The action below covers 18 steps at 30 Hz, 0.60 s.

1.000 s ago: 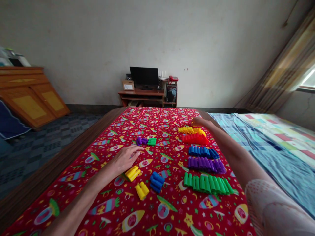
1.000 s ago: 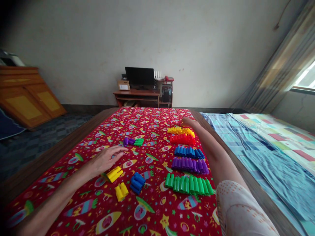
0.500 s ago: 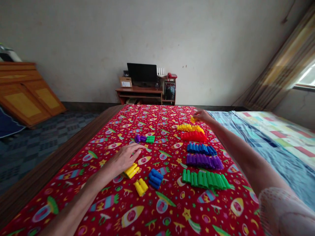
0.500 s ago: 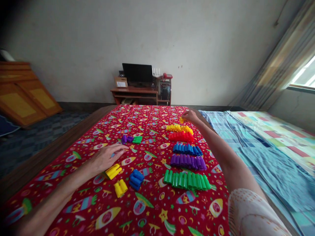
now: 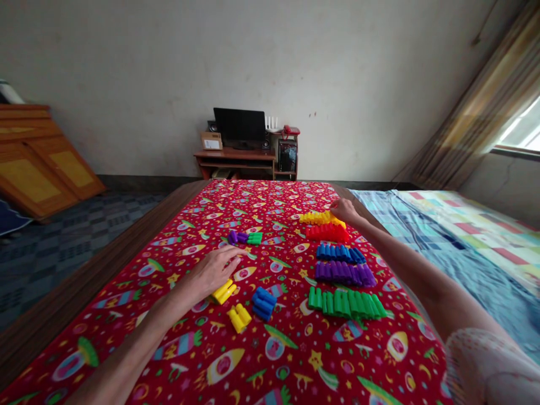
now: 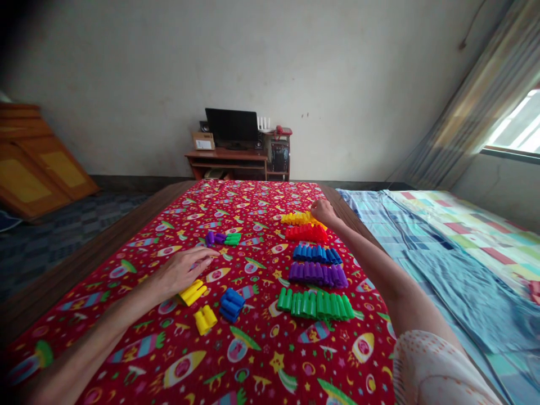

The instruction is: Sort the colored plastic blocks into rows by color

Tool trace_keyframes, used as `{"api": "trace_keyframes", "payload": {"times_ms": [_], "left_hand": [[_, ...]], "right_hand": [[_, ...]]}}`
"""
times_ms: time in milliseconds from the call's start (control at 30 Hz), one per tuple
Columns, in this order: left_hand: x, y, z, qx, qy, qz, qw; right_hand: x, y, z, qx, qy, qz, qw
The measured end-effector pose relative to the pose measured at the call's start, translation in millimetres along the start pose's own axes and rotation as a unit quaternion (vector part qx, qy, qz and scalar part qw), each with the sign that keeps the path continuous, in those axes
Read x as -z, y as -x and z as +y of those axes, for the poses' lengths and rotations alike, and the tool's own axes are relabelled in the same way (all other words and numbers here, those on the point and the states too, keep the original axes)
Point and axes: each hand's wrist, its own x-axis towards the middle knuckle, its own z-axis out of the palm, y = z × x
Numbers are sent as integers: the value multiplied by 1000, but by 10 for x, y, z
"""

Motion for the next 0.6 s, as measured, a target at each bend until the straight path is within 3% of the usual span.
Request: {"api": "trace_keyframes", "payload": {"times_ms": [200,367,600], "left_hand": [[-43,9,-39,-1,-3,1,1000],[-55,11,-47,-10,-11,2,1000],[-53,7,4,-2,-9,-10,1000]], "right_hand": [[125,28,6,54,-3,0,999],[224,23,110,195,12,-65,979],[184,37,318,255,16,-111,960]]}}
